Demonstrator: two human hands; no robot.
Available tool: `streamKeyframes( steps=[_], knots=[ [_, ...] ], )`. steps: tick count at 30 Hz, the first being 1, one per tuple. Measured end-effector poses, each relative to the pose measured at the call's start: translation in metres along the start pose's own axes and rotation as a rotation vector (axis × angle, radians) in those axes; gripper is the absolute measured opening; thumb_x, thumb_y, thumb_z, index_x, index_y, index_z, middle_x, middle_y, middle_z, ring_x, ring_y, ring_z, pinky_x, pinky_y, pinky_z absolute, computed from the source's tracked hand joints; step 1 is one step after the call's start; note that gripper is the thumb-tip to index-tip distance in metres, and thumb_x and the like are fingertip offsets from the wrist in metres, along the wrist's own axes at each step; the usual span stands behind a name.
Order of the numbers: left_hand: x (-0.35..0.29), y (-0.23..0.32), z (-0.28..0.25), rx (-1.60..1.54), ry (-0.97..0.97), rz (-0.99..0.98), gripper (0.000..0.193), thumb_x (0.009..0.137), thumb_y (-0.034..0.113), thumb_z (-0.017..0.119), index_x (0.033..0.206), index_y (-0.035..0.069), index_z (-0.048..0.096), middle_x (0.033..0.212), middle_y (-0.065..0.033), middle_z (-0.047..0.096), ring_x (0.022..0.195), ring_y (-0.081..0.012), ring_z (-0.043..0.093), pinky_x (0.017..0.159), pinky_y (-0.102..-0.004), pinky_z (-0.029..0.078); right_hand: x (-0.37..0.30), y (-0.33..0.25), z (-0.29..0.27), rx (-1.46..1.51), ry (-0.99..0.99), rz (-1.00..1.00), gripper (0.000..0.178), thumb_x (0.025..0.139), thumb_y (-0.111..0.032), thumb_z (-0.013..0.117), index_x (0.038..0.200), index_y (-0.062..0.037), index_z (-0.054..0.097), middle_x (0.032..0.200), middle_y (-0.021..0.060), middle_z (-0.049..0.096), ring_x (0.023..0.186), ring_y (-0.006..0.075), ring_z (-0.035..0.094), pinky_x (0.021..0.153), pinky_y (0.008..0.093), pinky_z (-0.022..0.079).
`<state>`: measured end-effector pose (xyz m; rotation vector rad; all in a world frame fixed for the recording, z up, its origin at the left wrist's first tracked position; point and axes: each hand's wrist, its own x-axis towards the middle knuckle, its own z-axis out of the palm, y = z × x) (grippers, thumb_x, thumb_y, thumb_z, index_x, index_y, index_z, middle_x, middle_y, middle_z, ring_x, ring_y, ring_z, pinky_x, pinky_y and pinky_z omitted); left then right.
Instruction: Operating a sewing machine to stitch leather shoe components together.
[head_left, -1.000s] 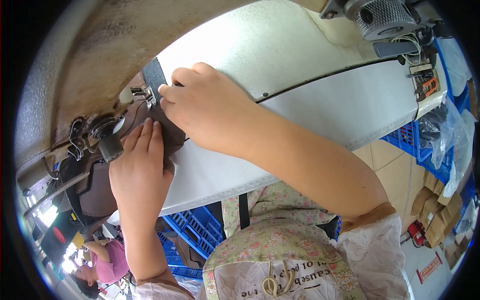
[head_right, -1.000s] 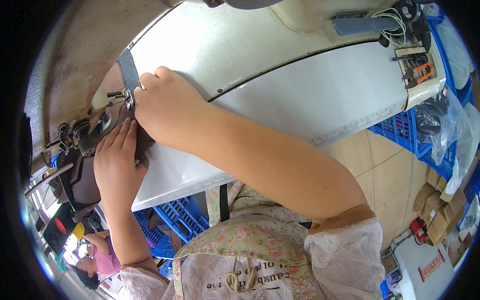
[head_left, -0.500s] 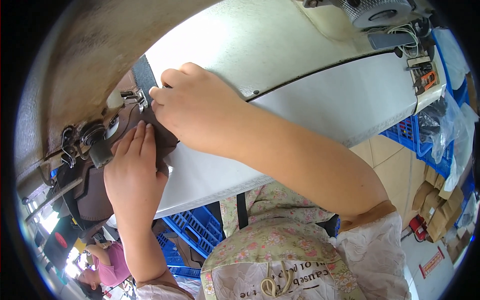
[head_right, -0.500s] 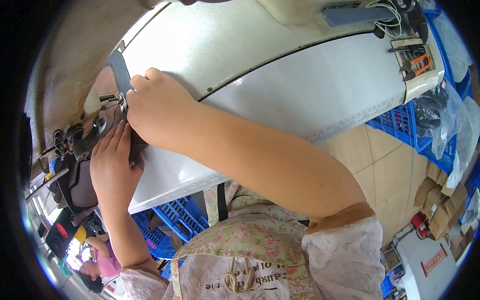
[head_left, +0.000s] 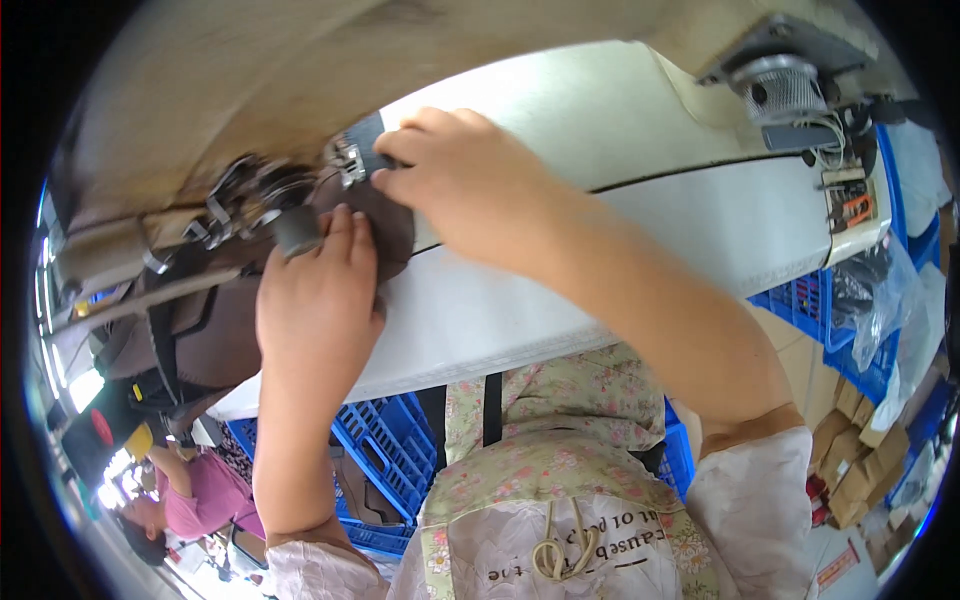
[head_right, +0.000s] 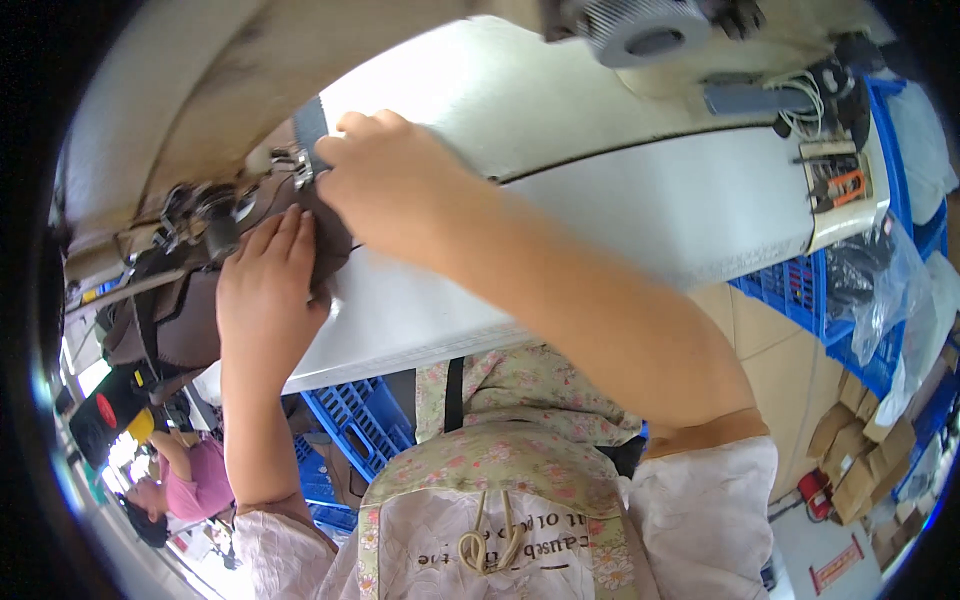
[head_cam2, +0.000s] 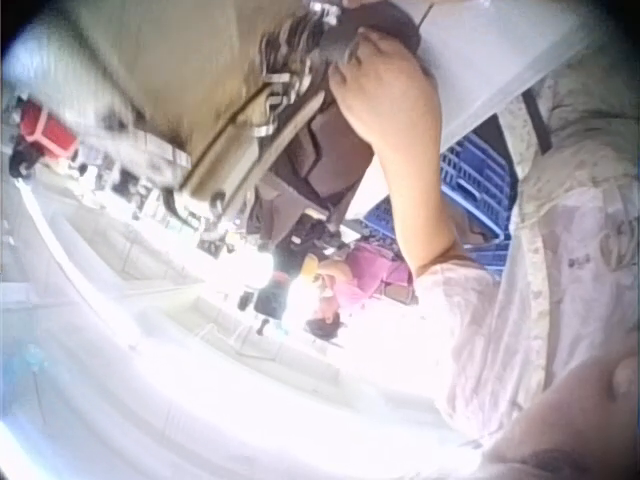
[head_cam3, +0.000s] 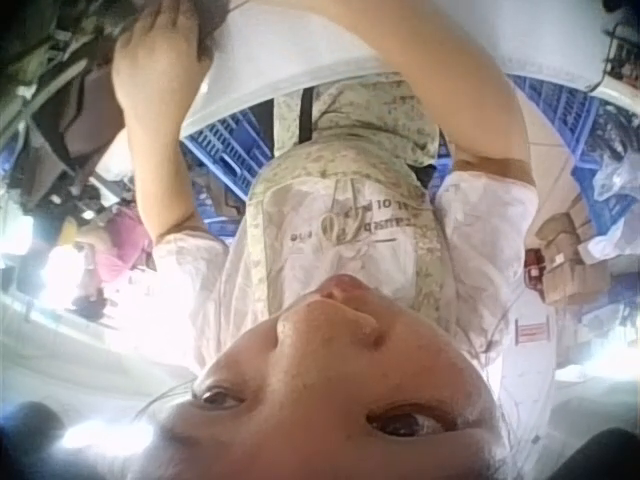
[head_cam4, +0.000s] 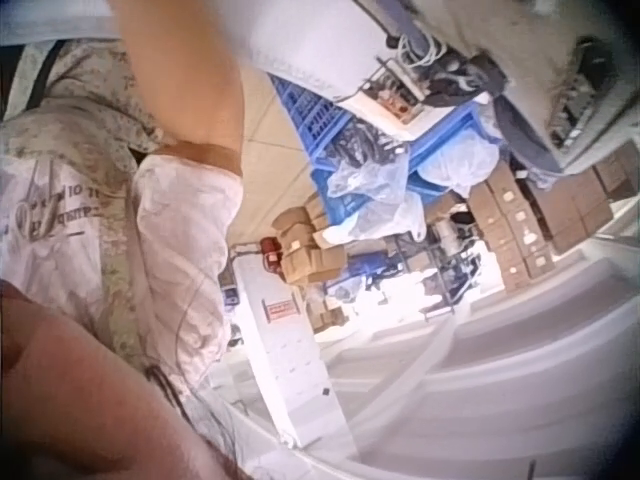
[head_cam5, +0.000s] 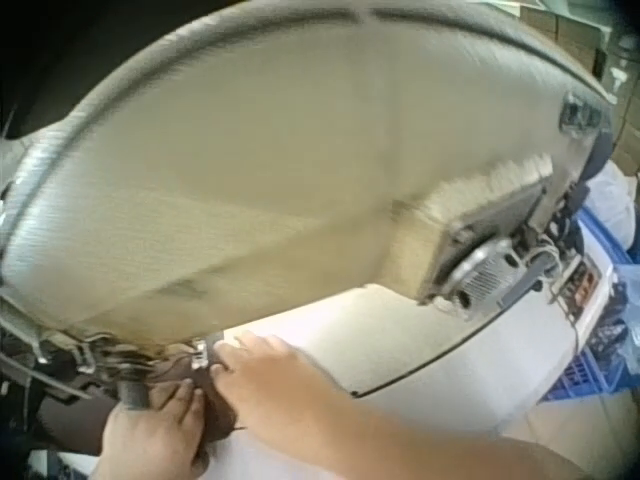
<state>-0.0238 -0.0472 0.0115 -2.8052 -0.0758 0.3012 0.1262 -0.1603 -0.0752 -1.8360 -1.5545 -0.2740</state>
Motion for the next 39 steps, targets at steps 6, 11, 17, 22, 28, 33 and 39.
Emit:
streamKeyframes(
  steps=[6, 11, 17, 22, 28, 33, 39],
  knots=[
    [-0.005, 0.02, 0.002, 0.119, 0.123, -0.102, 0.049, 0.073, 0.015, 0.067, 0.118, -0.002, 0.065, 0.113, -0.013, 0.067, 0.119, -0.0281, 0.056, 0.104, -0.041, 0.042, 0.025, 0.037, -0.009, 0.322, -0.251, 0.039, 0.031, 0.079, -0.003, 0.055, 0.101, -0.014, 0.074, 0.106, 0.0072, 0.069, 0.092, 0.03, 0.067, 0.079, 0.0405, 0.053],
    [-0.003, 0.042, 0.015, 0.142, 0.253, -0.211, 0.038, 0.077, 0.015, 0.06, 0.107, -0.008, 0.067, 0.105, -0.0201, 0.07, 0.111, -0.0319, 0.061, 0.106, -0.0412, 0.043, 0.029, 0.033, -0.014, 0.209, -0.373, 0.052, 0.044, 0.082, 0.001, 0.051, 0.115, -0.0173, 0.073, 0.119, 0.0043, 0.07, 0.101, 0.0289, 0.067, 0.083, 0.0375, 0.054],
    [-0.004, 0.033, 0.029, -0.027, 0.405, -0.176, 0.029, 0.076, 0.009, 0.061, 0.099, -0.007, 0.07, 0.103, -0.0207, 0.071, 0.102, -0.0305, 0.066, 0.106, -0.0434, 0.044, 0.027, 0.032, -0.017, 0.231, -0.341, 0.007, 0.04, 0.082, 0.004, 0.054, 0.111, -0.0134, 0.075, 0.125, 0.0053, 0.068, 0.106, 0.0292, 0.067, 0.089, 0.0372, 0.054],
    [-0.005, 0.022, 0.033, -0.075, 0.468, -0.146, 0.025, 0.076, 0.007, 0.062, 0.096, -0.006, 0.07, 0.098, -0.0186, 0.072, 0.1, -0.0285, 0.066, 0.107, -0.0438, 0.044, 0.025, 0.036, -0.01, 0.27, -0.258, -0.094, 0.036, 0.079, 0.004, 0.055, 0.108, -0.0095, 0.073, 0.098, 0.0168, 0.068, 0.085, 0.0367, 0.064, 0.077, 0.0428, 0.051],
    [-0.008, 0.009, 0.036, -0.081, 0.494, -0.07, 0.025, 0.075, 0.008, 0.064, 0.096, -0.004, 0.071, 0.098, -0.0154, 0.072, 0.103, -0.0255, 0.065, 0.109, -0.0428, 0.043, 0.022, 0.04, -0.003, 0.273, -0.249, -0.123, 0.037, 0.08, 0.006, 0.057, 0.108, -0.0104, 0.075, 0.121, 0.0088, 0.068, 0.108, 0.0279, 0.065, 0.091, 0.0368, 0.054],
    [-0.011, 0.002, 0.039, -0.055, 0.483, -0.045, 0.028, 0.074, 0.009, 0.064, 0.098, -0.002, 0.071, 0.1, -0.0133, 0.072, 0.105, -0.0243, 0.064, 0.111, -0.0413, 0.042, 0.02, 0.036, -0.004, 0.202, -0.281, -0.113, 0.036, 0.079, 0.005, 0.059, 0.107, -0.01, 0.075, 0.119, 0.0114, 0.066, 0.11, 0.0326, 0.062, 0.094, 0.0403, 0.052],
    [-0.01, 0.0, 0.04, -0.018, 0.465, -0.044, 0.029, 0.076, 0.01, 0.064, 0.1, -0.002, 0.071, 0.102, -0.0123, 0.072, 0.106, -0.0237, 0.063, 0.113, -0.0402, 0.039, 0.019, 0.032, -0.004, 0.223, -0.259, -0.076, 0.034, 0.078, 0.005, 0.058, 0.105, -0.009, 0.074, 0.117, 0.012, 0.065, 0.11, 0.0335, 0.06, 0.092, 0.041, 0.05]
  ],
)
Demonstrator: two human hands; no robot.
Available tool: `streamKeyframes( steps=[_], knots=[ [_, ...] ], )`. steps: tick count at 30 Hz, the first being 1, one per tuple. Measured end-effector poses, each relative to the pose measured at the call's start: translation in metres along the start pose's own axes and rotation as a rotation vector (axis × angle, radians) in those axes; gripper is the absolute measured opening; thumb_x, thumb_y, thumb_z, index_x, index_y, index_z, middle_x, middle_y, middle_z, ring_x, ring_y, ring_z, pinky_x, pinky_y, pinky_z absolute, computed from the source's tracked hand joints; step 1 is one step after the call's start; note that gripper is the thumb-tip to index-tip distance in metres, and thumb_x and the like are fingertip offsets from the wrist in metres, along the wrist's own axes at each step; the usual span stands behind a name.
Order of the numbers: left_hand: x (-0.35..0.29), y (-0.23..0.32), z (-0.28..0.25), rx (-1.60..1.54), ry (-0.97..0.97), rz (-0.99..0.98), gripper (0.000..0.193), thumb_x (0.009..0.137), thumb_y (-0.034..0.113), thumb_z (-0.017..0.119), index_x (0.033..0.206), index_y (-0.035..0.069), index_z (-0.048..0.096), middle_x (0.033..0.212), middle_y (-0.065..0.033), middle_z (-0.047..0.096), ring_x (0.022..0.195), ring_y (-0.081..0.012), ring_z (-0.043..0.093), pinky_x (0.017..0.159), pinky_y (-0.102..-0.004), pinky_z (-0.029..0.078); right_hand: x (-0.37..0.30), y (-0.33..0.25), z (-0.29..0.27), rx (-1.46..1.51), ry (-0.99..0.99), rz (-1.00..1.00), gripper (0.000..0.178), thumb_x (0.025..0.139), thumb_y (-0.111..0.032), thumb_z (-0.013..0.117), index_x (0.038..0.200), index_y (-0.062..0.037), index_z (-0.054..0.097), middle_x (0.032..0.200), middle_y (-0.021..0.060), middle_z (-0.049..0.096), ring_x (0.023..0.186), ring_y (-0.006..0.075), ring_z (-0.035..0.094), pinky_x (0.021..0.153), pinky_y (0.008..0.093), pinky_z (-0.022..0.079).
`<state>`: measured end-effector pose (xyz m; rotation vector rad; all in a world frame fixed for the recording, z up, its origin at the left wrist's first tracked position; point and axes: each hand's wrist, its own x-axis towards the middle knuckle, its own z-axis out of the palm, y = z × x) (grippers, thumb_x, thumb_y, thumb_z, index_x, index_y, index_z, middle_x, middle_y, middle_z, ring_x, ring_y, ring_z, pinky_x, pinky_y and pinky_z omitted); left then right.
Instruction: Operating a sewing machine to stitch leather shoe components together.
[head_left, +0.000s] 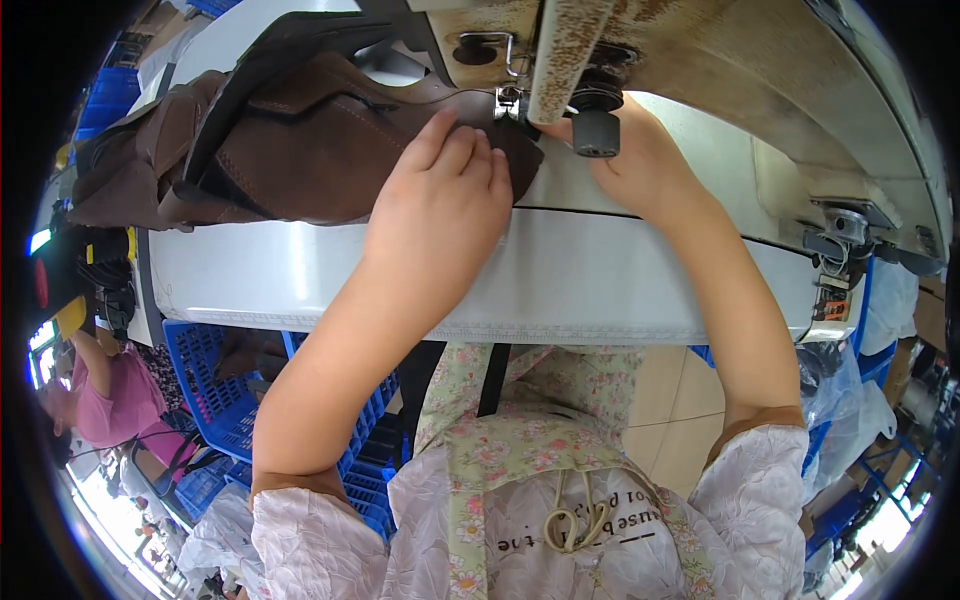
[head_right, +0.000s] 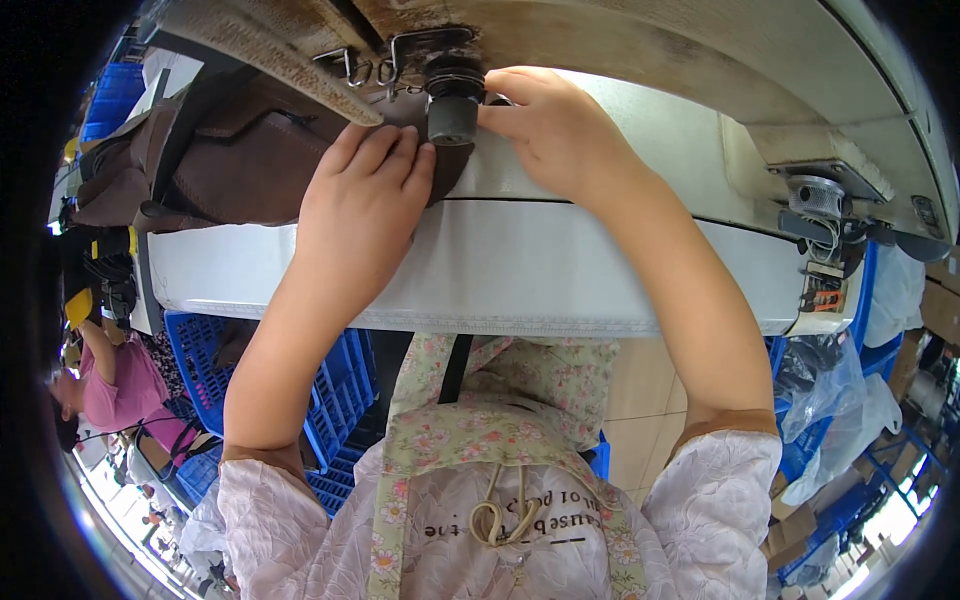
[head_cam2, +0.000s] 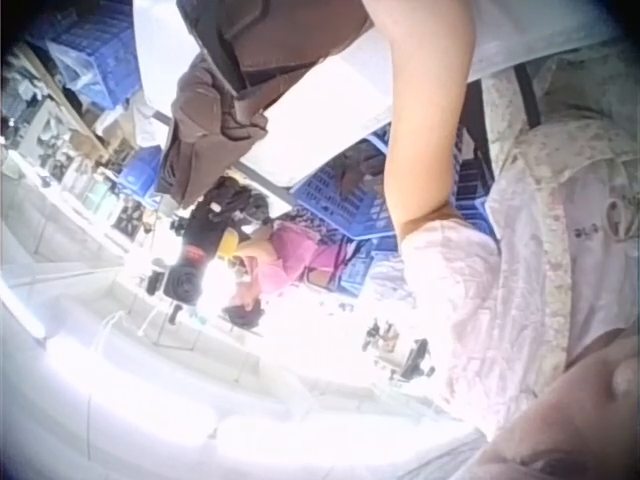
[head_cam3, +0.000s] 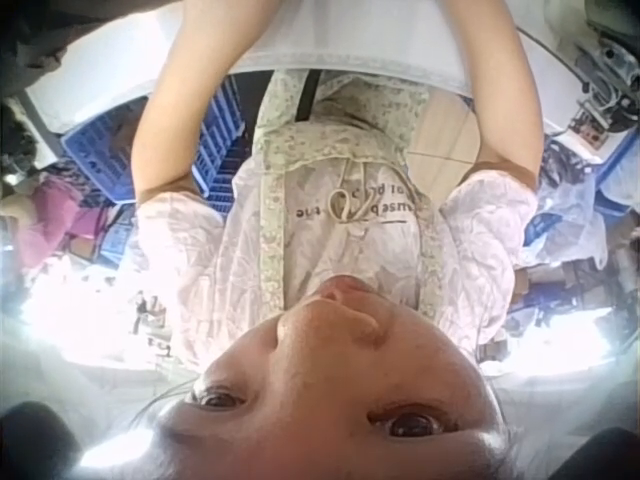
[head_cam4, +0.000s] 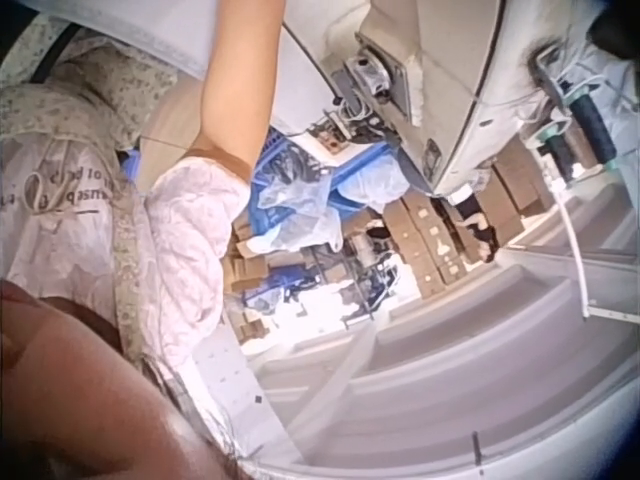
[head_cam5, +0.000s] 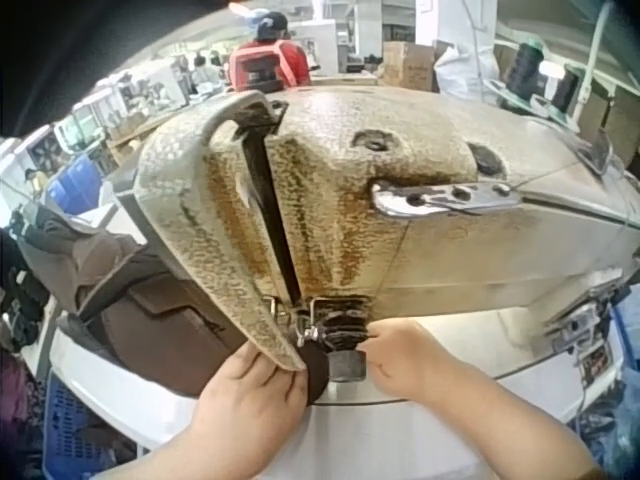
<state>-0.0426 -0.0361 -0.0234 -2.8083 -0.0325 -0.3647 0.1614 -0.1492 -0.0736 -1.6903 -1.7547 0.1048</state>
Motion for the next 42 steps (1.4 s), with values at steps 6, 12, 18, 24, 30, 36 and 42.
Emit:
streamKeyframes(
  steps=[6, 12, 18, 24, 30, 36, 42],
  knots=[
    [0.001, -0.003, 0.001, -0.019, -0.003, 0.0, 0.029, 0.077, 0.01, 0.063, 0.103, -0.002, 0.071, 0.101, -0.0114, 0.073, 0.106, -0.0234, 0.064, 0.113, -0.0397, 0.039, 0.002, -0.009, -0.006, -0.016, -0.029, 0.054, 0.022, 0.076, 0.005, 0.058, 0.093, -0.0039, 0.069, 0.095, 0.0137, 0.06, 0.094, 0.0363, 0.058, 0.081, 0.0449, 0.049],
    [0.0, -0.009, 0.0, -0.058, -0.068, -0.003, 0.038, 0.075, 0.009, 0.062, 0.111, -0.002, 0.07, 0.115, -0.0125, 0.07, 0.114, -0.0256, 0.061, 0.112, -0.0392, 0.04, -0.003, -0.005, -0.002, 0.047, -0.039, 0.108, 0.004, 0.074, 0.003, 0.059, 0.078, 0.0005, 0.06, 0.082, 0.0163, 0.052, 0.084, 0.0371, 0.054, 0.075, 0.047, 0.046],
    [0.001, -0.016, 0.004, -0.076, 0.025, 0.005, 0.021, 0.082, 0.009, 0.063, 0.097, -0.001, 0.073, 0.093, -0.0074, 0.072, 0.104, -0.021, 0.065, 0.114, -0.0383, 0.039, -0.003, -0.007, -0.004, -0.066, -0.119, 0.131, 0.056, 0.086, 0.004, 0.05, 0.13, -0.0258, 0.068, 0.113, 0.0197, 0.069, 0.107, 0.0362, 0.065, 0.099, 0.0412, 0.049],
    [0.001, -0.019, 0.004, -0.072, 0.04, 0.024, 0.019, 0.083, 0.009, 0.062, 0.096, -0.001, 0.073, 0.089, -0.0056, 0.071, 0.103, -0.0201, 0.064, 0.115, -0.0376, 0.038, -0.007, -0.003, -0.005, -0.175, -0.203, 0.163, 0.061, 0.086, 0.005, 0.05, 0.132, -0.031, 0.066, 0.113, 0.0214, 0.067, 0.109, 0.036, 0.064, 0.099, 0.0423, 0.049],
    [0.005, -0.028, 0.007, -0.076, 0.046, 0.031, 0.022, 0.078, 0.01, 0.063, 0.094, 0.001, 0.073, 0.09, -0.0051, 0.072, 0.104, -0.0182, 0.064, 0.116, -0.0356, 0.037, -0.007, -0.007, -0.004, -0.246, -0.22, 0.237, 0.059, 0.087, 0.004, 0.051, 0.132, -0.0309, 0.066, 0.109, 0.0191, 0.067, 0.103, 0.0358, 0.065, 0.098, 0.0433, 0.049],
    [0.005, -0.047, 0.007, -0.144, 0.028, 0.08, 0.027, 0.075, 0.011, 0.063, 0.098, 0.001, 0.073, 0.099, -0.0056, 0.072, 0.109, -0.0186, 0.062, 0.117, -0.0339, 0.036, -0.006, -0.001, -0.002, -0.208, -0.249, 0.246, 0.044, 0.097, -0.005, 0.048, 0.13, -0.0277, 0.068, 0.102, 0.0154, 0.07, 0.092, 0.0298, 0.065, 0.092, 0.0376, 0.05],
    [0.005, -0.054, 0.0, -0.207, -0.042, 0.145, 0.033, 0.074, 0.012, 0.065, 0.104, 0.001, 0.072, 0.113, -0.0086, 0.068, 0.117, -0.0223, 0.058, 0.117, -0.0346, 0.035, -0.006, -0.002, 0.007, -0.033, -0.07, 0.187, 0.013, 0.075, -0.002, 0.061, 0.064, 0.0051, 0.061, 0.073, 0.0161, 0.054, 0.078, 0.0337, 0.062, 0.072, 0.0446, 0.052]
  ],
)
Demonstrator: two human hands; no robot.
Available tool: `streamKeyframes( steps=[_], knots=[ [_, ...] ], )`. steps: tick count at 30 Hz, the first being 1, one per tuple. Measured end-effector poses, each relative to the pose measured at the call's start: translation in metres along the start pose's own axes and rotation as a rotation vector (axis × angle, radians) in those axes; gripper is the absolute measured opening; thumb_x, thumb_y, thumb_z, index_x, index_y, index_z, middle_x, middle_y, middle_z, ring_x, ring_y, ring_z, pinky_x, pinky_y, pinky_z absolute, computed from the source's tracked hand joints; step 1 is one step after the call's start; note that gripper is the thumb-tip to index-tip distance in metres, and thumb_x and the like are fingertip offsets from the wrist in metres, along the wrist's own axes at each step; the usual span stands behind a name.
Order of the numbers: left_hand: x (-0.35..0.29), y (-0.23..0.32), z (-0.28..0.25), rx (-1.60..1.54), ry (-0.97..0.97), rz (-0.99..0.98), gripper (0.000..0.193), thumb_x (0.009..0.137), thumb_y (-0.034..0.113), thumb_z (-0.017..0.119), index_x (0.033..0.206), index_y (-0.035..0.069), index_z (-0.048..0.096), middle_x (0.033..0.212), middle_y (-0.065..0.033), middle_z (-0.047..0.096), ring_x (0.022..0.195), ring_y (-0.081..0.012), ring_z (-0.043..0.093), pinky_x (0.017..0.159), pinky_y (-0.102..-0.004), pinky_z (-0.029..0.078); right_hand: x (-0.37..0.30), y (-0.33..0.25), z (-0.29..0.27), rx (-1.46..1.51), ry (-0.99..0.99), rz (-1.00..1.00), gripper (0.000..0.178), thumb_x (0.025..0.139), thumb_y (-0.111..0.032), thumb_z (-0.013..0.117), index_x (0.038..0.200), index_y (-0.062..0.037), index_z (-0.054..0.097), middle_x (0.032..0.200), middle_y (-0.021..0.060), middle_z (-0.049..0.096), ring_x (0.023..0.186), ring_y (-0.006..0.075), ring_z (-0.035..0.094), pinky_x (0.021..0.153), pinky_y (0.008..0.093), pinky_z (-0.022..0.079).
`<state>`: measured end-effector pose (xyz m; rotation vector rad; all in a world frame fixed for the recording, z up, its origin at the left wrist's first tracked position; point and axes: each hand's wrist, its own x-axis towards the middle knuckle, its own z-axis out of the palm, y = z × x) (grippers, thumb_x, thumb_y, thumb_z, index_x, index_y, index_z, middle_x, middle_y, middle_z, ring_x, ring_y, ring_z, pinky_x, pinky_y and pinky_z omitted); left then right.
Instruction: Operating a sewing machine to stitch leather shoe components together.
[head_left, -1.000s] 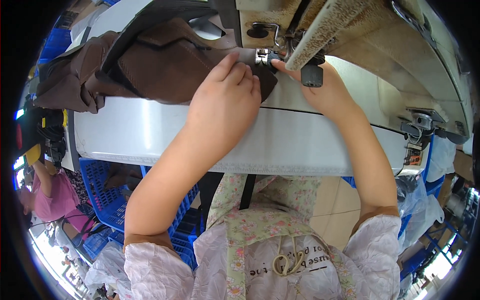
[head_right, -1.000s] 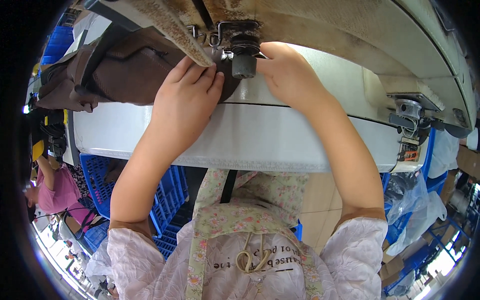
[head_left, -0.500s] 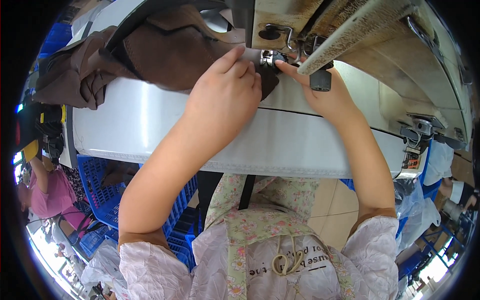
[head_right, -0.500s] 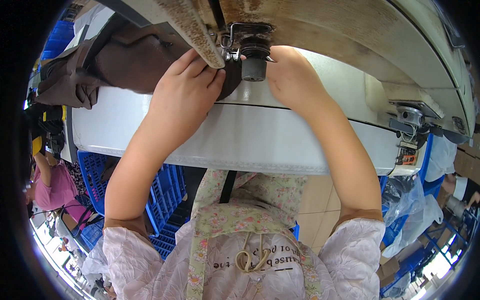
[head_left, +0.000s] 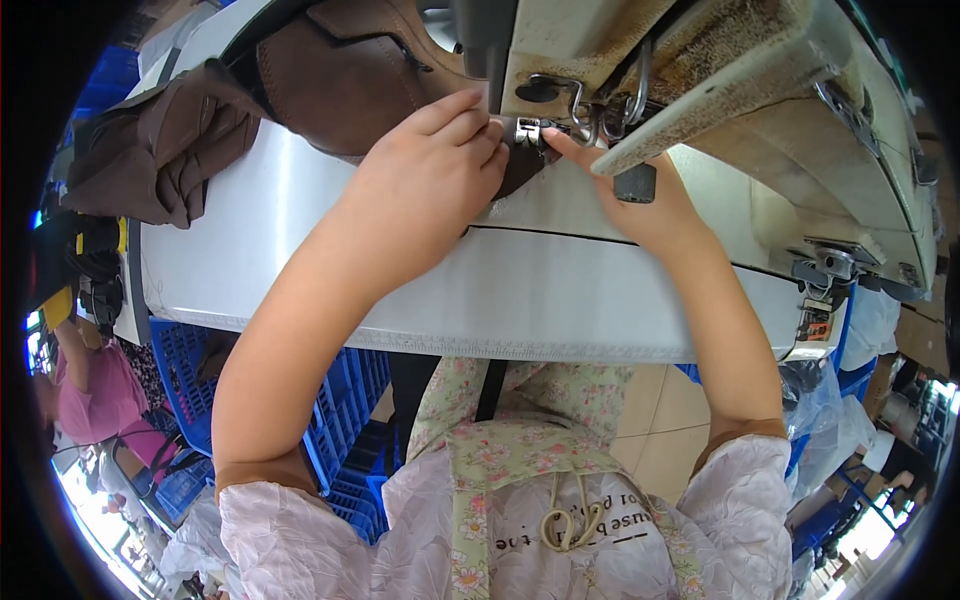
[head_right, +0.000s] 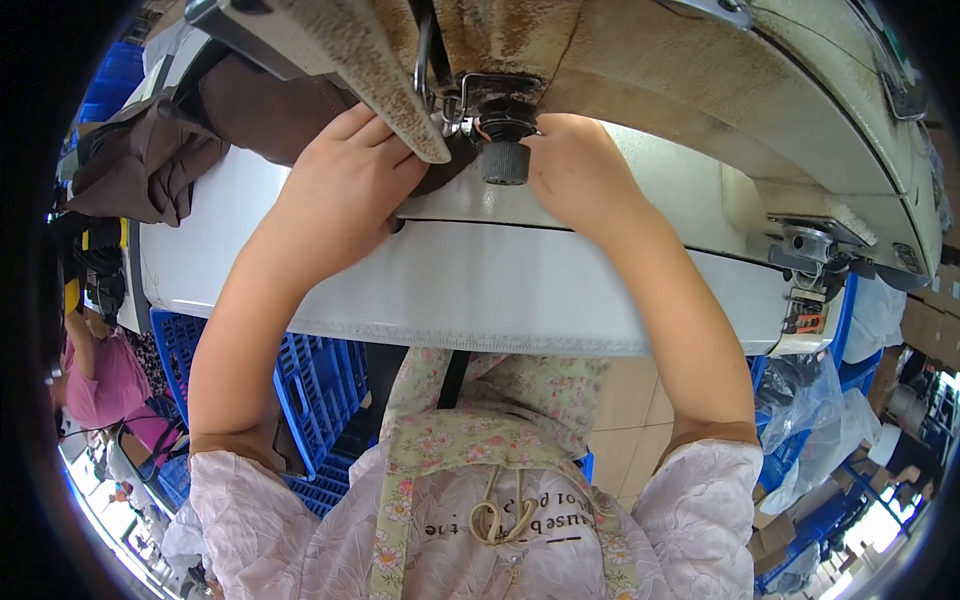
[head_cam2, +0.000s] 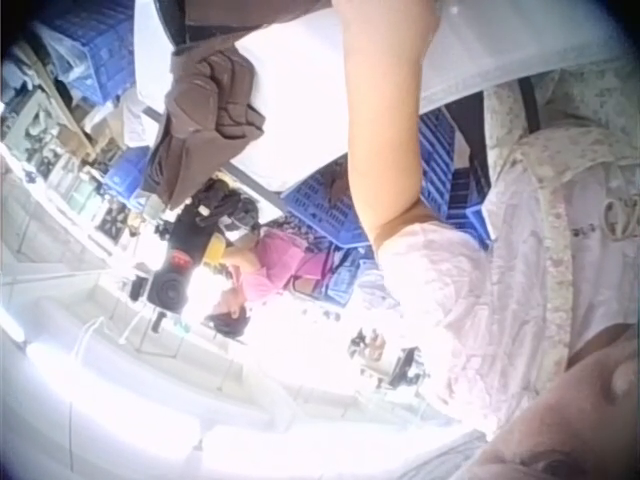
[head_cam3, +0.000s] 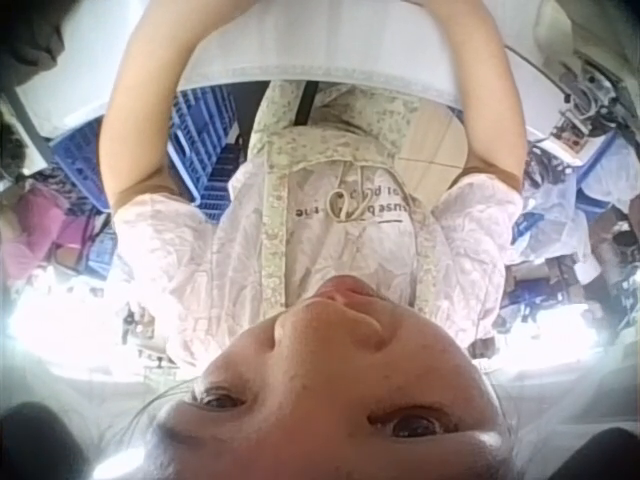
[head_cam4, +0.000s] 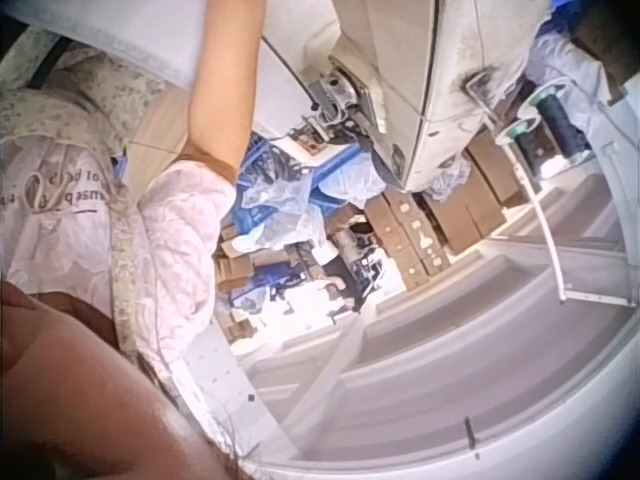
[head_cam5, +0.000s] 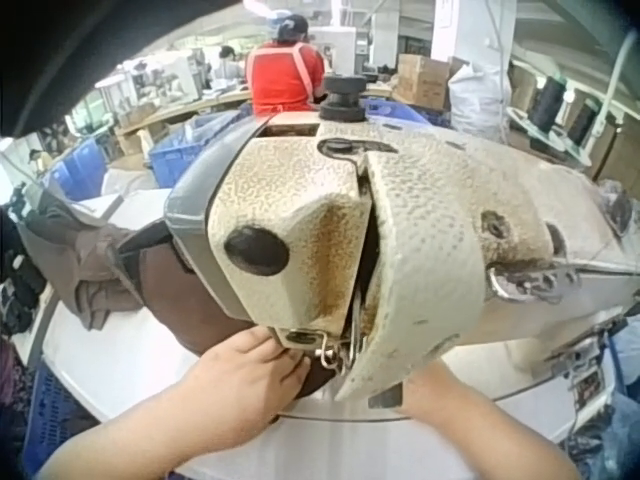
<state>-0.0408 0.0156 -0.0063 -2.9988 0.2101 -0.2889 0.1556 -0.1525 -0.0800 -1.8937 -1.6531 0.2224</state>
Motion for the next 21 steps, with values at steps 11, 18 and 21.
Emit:
streamKeyframes(
  steps=[11, 18, 21],
  knots=[
    [0.008, 0.01, 0.005, 0.073, 0.01, -0.045, 0.023, 0.072, 0.013, 0.067, 0.093, 0.004, 0.073, 0.102, -0.0092, 0.071, 0.106, -0.0212, 0.064, 0.112, -0.0387, 0.04, 0.004, -0.006, 0.002, 0.046, 0.088, -0.082, 0.01, 0.077, -0.003, 0.065, 0.069, 0.0028, 0.062, 0.073, 0.0149, 0.053, 0.076, 0.0339, 0.059, 0.07, 0.0461, 0.049],
    [-0.004, -0.001, 0.01, 0.013, 0.08, -0.036, 0.024, 0.078, 0.011, 0.063, 0.098, 0.005, 0.073, 0.109, -0.0093, 0.072, 0.112, -0.021, 0.064, 0.115, -0.0437, 0.039, -0.002, -0.013, -0.001, -0.044, -0.111, 0.072, 0.028, 0.102, -0.014, 0.05, 0.119, -0.0022, 0.068, 0.116, 0.0023, 0.074, 0.114, 0.0214, 0.065, 0.101, 0.0359, 0.048],
    [-0.003, 0.001, 0.01, -0.026, 0.087, -0.063, 0.026, 0.078, 0.01, 0.063, 0.101, 0.005, 0.073, 0.11, -0.0093, 0.072, 0.113, -0.0212, 0.064, 0.115, -0.0436, 0.039, 0.001, -0.017, 0.001, -0.069, 0.088, -0.135, 0.021, 0.083, -0.002, 0.062, 0.064, 0.0021, 0.053, 0.077, 0.0128, 0.051, 0.079, 0.0314, 0.055, 0.073, 0.0433, 0.046]
  ],
)
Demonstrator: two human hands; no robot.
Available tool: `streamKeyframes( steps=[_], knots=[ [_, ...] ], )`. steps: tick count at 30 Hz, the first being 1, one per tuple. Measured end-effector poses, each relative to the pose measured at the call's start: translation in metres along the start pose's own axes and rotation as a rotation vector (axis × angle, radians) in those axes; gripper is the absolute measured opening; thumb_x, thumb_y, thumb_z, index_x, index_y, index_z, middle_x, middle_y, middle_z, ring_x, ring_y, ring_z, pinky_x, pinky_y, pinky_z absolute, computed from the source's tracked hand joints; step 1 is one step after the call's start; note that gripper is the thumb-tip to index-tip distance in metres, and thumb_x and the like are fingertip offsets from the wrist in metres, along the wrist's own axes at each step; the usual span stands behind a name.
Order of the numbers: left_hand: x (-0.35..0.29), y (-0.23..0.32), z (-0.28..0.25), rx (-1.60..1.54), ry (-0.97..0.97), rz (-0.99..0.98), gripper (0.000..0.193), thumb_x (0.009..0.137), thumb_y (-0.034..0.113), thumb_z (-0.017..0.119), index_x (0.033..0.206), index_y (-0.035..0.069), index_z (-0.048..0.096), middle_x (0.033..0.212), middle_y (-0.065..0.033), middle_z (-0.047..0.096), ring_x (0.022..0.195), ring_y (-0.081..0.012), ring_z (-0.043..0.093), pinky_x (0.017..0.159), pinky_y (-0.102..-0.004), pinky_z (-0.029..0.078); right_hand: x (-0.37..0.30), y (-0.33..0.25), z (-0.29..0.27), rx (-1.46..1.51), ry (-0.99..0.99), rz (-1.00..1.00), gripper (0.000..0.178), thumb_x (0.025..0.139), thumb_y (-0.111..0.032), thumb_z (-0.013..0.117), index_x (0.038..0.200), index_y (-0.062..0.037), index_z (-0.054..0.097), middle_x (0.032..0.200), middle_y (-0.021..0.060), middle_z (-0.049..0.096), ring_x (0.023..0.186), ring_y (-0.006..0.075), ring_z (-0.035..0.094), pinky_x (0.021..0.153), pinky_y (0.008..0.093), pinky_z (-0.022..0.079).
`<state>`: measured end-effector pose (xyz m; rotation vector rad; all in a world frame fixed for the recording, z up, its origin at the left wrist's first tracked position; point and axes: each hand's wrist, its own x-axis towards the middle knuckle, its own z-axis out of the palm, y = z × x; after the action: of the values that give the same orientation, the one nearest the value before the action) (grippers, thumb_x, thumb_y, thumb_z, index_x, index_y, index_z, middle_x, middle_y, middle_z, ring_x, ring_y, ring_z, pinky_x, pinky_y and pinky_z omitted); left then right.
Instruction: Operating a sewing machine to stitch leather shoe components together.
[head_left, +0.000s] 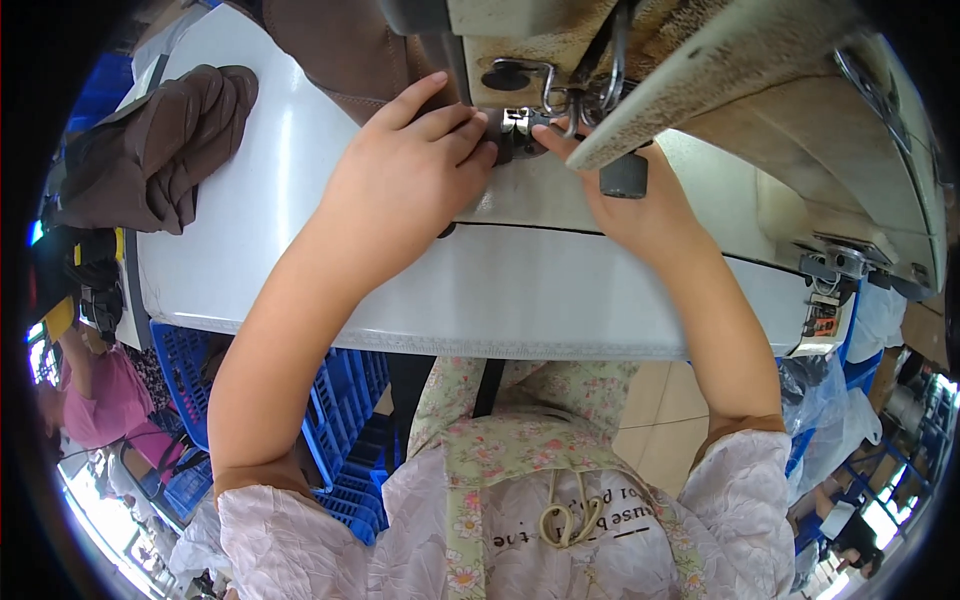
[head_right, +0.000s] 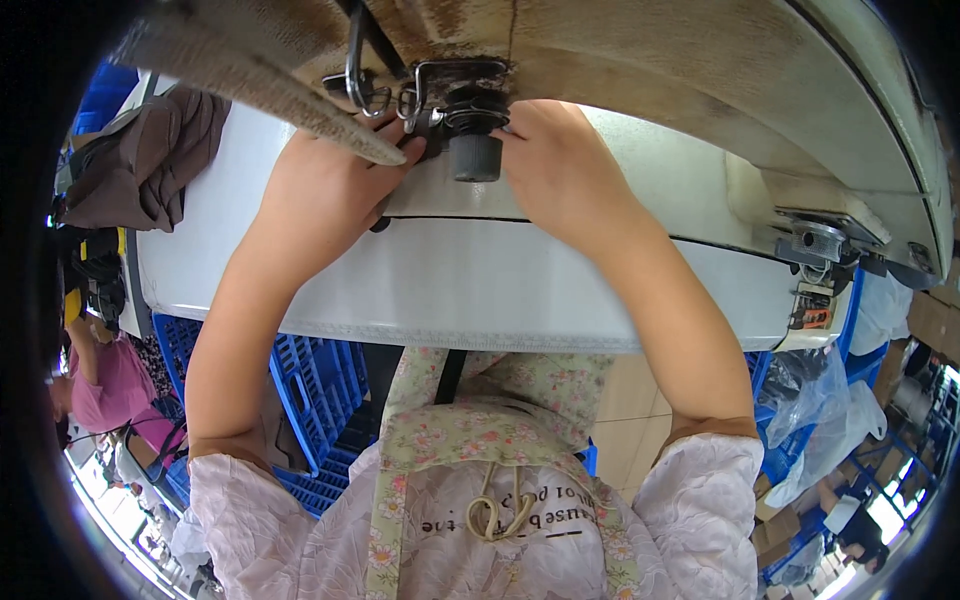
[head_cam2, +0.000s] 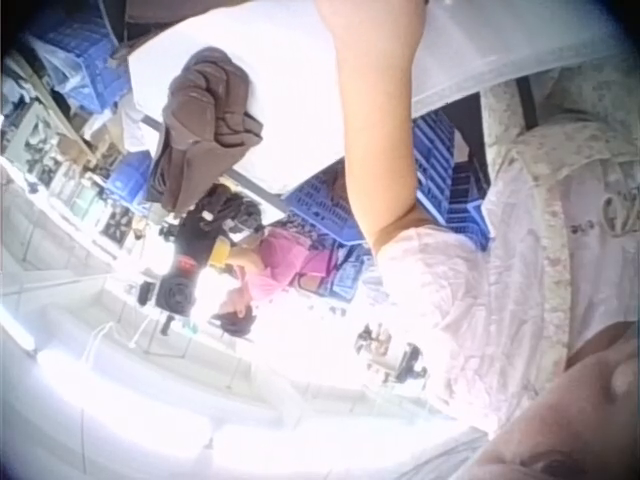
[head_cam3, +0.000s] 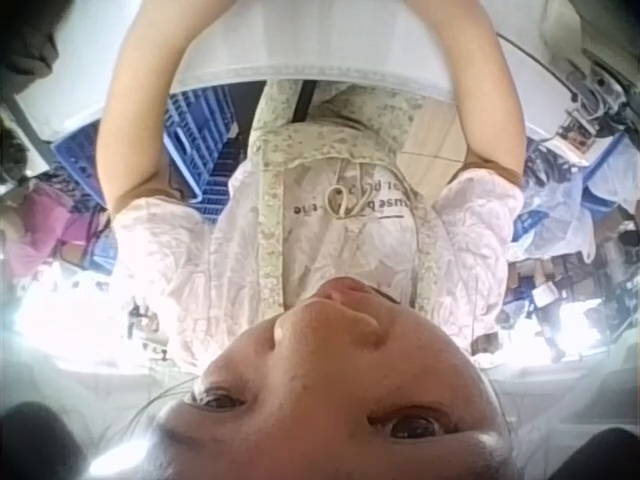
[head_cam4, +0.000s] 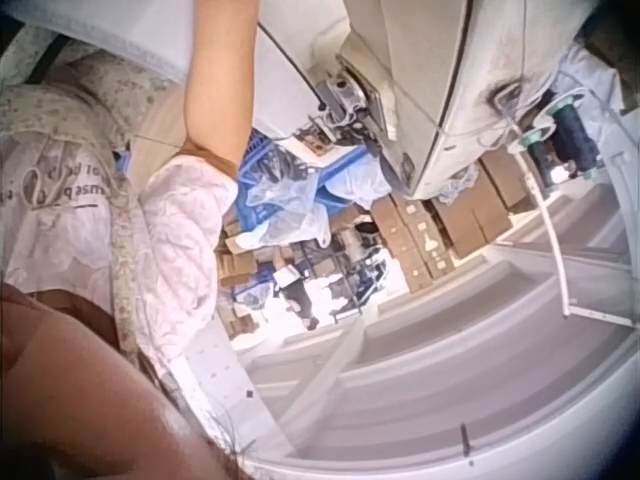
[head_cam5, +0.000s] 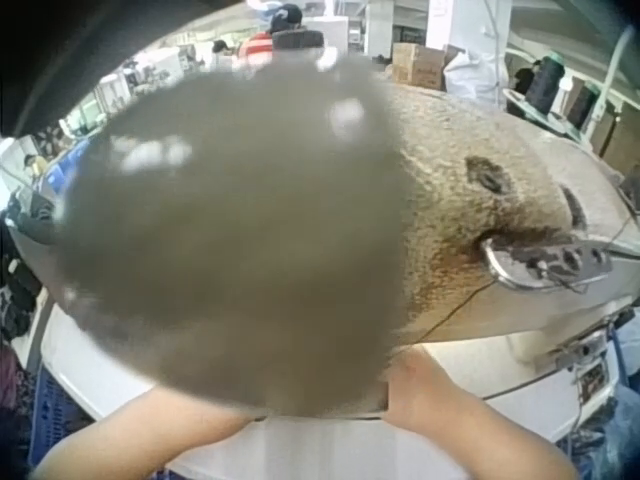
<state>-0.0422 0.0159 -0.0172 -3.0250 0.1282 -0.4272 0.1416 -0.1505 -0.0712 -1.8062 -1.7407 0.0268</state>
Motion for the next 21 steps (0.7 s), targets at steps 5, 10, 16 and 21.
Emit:
streamKeyframes(
  steps=[5, 10, 16, 21],
  knots=[
    [-0.001, -0.002, 0.002, -0.008, -0.07, -0.003, 0.03, 0.078, 0.01, 0.063, 0.106, 0.007, 0.074, 0.116, -0.008, 0.071, 0.118, -0.0196, 0.062, 0.117, -0.0438, 0.035, 0.001, -0.005, -0.002, 0.067, 0.031, 0.007, 0.019, 0.084, -0.003, 0.064, 0.067, 0.0015, 0.057, 0.079, 0.0125, 0.052, 0.08, 0.0312, 0.055, 0.074, 0.0429, 0.047],
    [-0.001, -0.005, -0.001, -0.072, -0.093, -0.018, 0.034, 0.075, 0.006, 0.065, 0.109, 0.007, 0.073, 0.121, -0.0065, 0.069, 0.121, -0.0201, 0.059, 0.117, -0.044, 0.035, 0.001, -0.009, -0.006, 0.053, 0.013, 0.024, 0.014, 0.084, -0.005, 0.066, 0.072, 0.0007, 0.061, 0.083, 0.012, 0.054, 0.085, 0.0311, 0.057, 0.076, 0.0432, 0.048],
    [0.002, -0.007, -0.005, -0.069, -0.105, 0.002, 0.034, 0.077, 0.007, 0.065, 0.109, 0.007, 0.073, 0.121, -0.0067, 0.069, 0.119, -0.0203, 0.06, 0.116, -0.0426, 0.035, 0.003, -0.009, -0.005, 0.093, 0.048, 0.012, 0.008, 0.085, -0.007, 0.064, 0.081, -0.0001, 0.065, 0.093, 0.0112, 0.061, 0.093, 0.0314, 0.06, 0.081, 0.0418, 0.05],
    [0.001, -0.006, -0.002, -0.066, -0.076, -0.002, 0.031, 0.078, 0.008, 0.063, 0.108, 0.007, 0.073, 0.12, -0.008, 0.069, 0.118, -0.0226, 0.06, 0.114, -0.0423, 0.038, 0.002, -0.011, -0.006, 0.11, 0.027, 0.025, 0.008, 0.086, -0.007, 0.063, 0.082, -0.0002, 0.066, 0.095, 0.0112, 0.061, 0.095, 0.0315, 0.06, 0.082, 0.0419, 0.05]
  ],
)
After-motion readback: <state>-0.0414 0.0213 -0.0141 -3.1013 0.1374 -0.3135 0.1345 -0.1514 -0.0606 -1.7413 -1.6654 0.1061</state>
